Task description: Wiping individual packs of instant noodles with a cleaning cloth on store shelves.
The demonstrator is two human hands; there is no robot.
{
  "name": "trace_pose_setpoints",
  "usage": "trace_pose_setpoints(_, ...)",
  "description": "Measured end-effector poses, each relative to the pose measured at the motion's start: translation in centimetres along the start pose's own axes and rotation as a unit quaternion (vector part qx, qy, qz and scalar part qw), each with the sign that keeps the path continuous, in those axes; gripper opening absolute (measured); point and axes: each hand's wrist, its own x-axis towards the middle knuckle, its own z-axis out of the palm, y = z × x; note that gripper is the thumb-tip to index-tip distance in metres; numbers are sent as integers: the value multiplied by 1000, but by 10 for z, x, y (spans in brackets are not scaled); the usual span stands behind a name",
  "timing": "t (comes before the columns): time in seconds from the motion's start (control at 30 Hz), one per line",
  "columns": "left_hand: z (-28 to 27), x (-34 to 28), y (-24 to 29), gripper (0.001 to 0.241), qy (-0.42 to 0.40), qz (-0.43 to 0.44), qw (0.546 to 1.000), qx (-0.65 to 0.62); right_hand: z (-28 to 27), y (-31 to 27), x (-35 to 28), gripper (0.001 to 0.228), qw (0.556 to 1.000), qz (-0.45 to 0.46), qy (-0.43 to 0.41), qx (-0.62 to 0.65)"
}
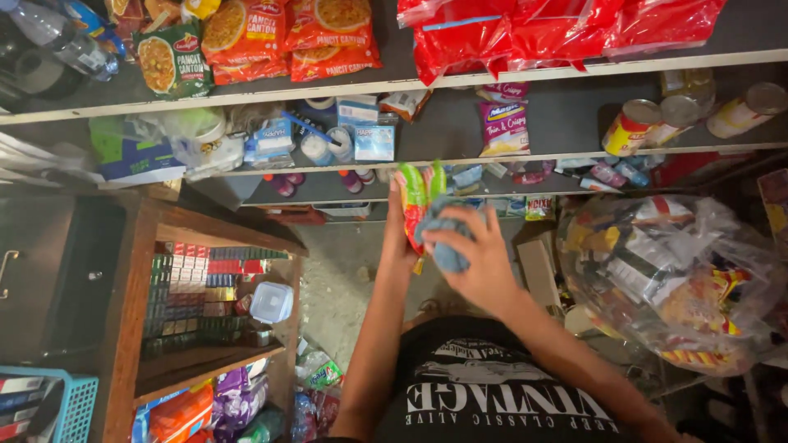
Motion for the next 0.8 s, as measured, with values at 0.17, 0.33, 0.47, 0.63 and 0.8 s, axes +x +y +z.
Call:
trace_pose_setpoints(0.17, -27, 6, -5, 64, -49, 4, 995, 88, -4, 5, 1, 32, 999, 20, 0, 41)
trace_pose_setpoints(0.33, -53, 10, -26, 56, -42, 19, 989, 137, -5, 30, 23, 28, 997, 54, 45, 16)
trace_pose_setpoints(0.47, -22, -2, -12, 59, -38, 35, 992, 112, 2, 28, 17, 27, 996, 62, 69, 6)
trace_pose_setpoints(0.63, -18, -7, -1, 60, -18, 81, 992, 100, 4, 12, -7, 28, 995, 77, 46, 44)
trace_pose_setpoints(0.8, -23, -12, 7, 64, -22, 138, 979, 148, -10, 26, -5, 28, 991, 87, 35, 92)
